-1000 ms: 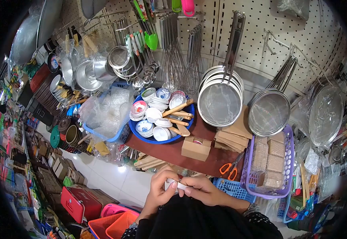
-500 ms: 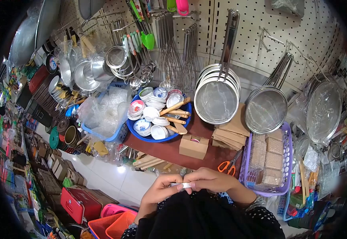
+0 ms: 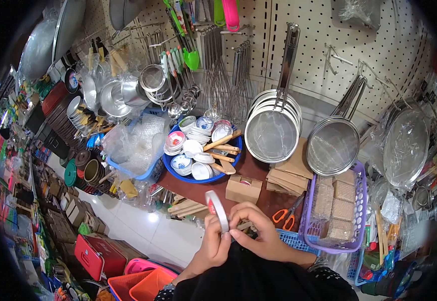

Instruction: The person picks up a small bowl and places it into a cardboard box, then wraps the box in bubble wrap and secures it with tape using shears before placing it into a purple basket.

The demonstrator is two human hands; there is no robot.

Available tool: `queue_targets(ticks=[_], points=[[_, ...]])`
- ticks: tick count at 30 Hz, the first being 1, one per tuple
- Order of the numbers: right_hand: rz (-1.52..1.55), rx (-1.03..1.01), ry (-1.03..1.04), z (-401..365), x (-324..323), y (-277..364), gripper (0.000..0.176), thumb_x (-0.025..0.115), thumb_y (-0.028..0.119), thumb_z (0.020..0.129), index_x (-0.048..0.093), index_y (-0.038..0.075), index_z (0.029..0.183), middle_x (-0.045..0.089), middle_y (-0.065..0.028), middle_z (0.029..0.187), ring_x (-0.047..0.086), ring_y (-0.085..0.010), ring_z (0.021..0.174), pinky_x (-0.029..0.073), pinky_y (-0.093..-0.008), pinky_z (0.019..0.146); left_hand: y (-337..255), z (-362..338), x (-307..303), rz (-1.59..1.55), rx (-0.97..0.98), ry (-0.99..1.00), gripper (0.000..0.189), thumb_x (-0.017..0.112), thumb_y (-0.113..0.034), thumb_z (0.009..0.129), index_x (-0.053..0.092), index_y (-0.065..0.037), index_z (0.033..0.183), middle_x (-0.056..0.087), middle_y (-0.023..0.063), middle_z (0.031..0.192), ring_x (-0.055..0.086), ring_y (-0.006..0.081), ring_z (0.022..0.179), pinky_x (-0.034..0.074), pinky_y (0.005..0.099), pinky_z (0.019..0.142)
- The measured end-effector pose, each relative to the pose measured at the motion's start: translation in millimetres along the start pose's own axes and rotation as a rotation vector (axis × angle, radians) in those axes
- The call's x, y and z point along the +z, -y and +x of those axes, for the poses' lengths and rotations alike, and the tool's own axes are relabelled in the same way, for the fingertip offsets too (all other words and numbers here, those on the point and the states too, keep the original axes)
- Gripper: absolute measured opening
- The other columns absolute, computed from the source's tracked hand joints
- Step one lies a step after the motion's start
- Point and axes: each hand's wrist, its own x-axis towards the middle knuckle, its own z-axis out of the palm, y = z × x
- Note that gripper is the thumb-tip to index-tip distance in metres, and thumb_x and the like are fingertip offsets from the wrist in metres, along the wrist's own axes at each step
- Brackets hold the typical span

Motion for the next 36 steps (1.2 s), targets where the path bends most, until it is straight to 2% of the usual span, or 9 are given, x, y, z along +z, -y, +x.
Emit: queue_targets(ticks=[3, 4, 7, 13, 19, 25, 31, 34, 36], points=[[0.1, 0.208, -0.103, -7.4, 10.8, -2.5, 0.02, 0.061, 0.006, 0.09, 0.057, 0.0, 0.108, 0.056, -0.0097, 0.108, 0.054, -0.0139, 0.102, 0.043, -0.0282, 0.088, -0.8, -2.7, 5.2, 0.019, -0.063, 0.153, 0.027, 0.052, 0.001, 0.087, 0.047, 0.002, 0.113, 0.061, 0.0169, 0.102, 0.054, 0.0336, 0.1, 0.035, 0.0453, 0.093], [0.093, 0.156, -0.044, -5.3, 7.9, 1.1, 0.027, 0.062, 0.007, 0.09, 0.055, 0.0, 0.115, 0.056, -0.0092, 0.103, 0.056, -0.0151, 0.092, 0.046, -0.0273, 0.081, -1.9, -3.1, 8.1, -0.008, -0.084, 0.161, 0.026, 0.053, 0.002, 0.086, 0.048, 0.003, 0.112, 0.061, 0.0175, 0.1, 0.055, 0.0354, 0.1, 0.035, 0.0457, 0.093], [0.138, 0.163, 0.035, -7.4, 4.4, 3.4, 0.025, 0.054, 0.008, 0.094, 0.055, -0.001, 0.117, 0.058, -0.0087, 0.106, 0.056, -0.0152, 0.095, 0.045, -0.0292, 0.085, 2.0, -3.9, 13.6, 0.009, -0.023, 0.164, 0.026, 0.055, 0.003, 0.085, 0.049, 0.003, 0.11, 0.061, 0.0189, 0.097, 0.056, 0.0379, 0.096, 0.036, 0.0461, 0.091], [0.532, 0.267, 0.092, -17.4, -5.0, -4.5, 0.032, 0.036, 0.015, 0.099, 0.057, -0.002, 0.116, 0.057, -0.0079, 0.111, 0.052, -0.0139, 0.103, 0.04, -0.0281, 0.091, 5.8, -3.2, 22.4, 0.08, 0.022, 0.163, 0.019, 0.056, -0.001, 0.083, 0.055, 0.0, 0.102, 0.06, 0.0199, 0.101, 0.054, 0.0399, 0.094, 0.037, 0.0463, 0.088], [0.577, 0.329, 0.077, -23.7, -4.9, -7.9, 0.03, 0.034, 0.016, 0.099, 0.056, 0.0, 0.112, 0.055, -0.0075, 0.109, 0.049, -0.0137, 0.103, 0.037, -0.0274, 0.091, 7.5, -3.0, 24.9, 0.091, -0.037, 0.243, 0.022, 0.056, -0.002, 0.083, 0.058, -0.001, 0.104, 0.056, 0.0191, 0.108, 0.05, 0.0372, 0.098, 0.037, 0.0456, 0.087], [0.622, 0.309, 0.118, -19.2, -8.1, -5.2, 0.025, 0.036, 0.016, 0.096, 0.054, 0.002, 0.105, 0.053, -0.0084, 0.111, 0.048, -0.0163, 0.108, 0.036, -0.0297, 0.095, 11.9, -7.7, 24.2, 0.125, -0.04, 0.208, 0.02, 0.057, -0.003, 0.084, 0.058, -0.001, 0.104, 0.055, 0.0187, 0.106, 0.046, 0.0379, 0.098, 0.037, 0.0464, 0.086], [0.635, 0.316, 0.116, -15.7, -7.8, -7.7, 0.027, 0.035, 0.018, 0.095, 0.054, 0.003, 0.105, 0.053, -0.0078, 0.11, 0.048, -0.0166, 0.108, 0.035, -0.0289, 0.095, 13.7, -6.7, 24.5, 0.102, -0.073, 0.195, 0.017, 0.058, -0.004, 0.085, 0.058, -0.002, 0.102, 0.053, 0.0173, 0.105, 0.046, 0.0378, 0.096, 0.038, 0.0454, 0.084], [0.605, 0.464, 0.082, -18.8, -7.2, -12.2, 0.027, 0.036, 0.02, 0.094, 0.054, 0.003, 0.105, 0.053, -0.0075, 0.109, 0.048, -0.0163, 0.107, 0.035, -0.0288, 0.095, 11.4, -7.1, 25.0, 0.108, -0.06, 0.176, 0.017, 0.058, -0.003, 0.085, 0.058, -0.002, 0.102, 0.052, 0.0164, 0.103, 0.045, 0.0376, 0.096, 0.038, 0.0448, 0.084], [0.622, 0.411, 0.087, -15.7, -7.5, -10.6, 0.028, 0.036, 0.02, 0.094, 0.054, 0.002, 0.106, 0.053, -0.0075, 0.109, 0.048, -0.0164, 0.107, 0.035, -0.0291, 0.095, 13.0, -5.7, 26.3, 0.092, -0.05, 0.163, 0.017, 0.058, -0.002, 0.085, 0.058, -0.002, 0.101, 0.051, 0.0158, 0.102, 0.045, 0.0373, 0.095, 0.038, 0.0446, 0.083]])
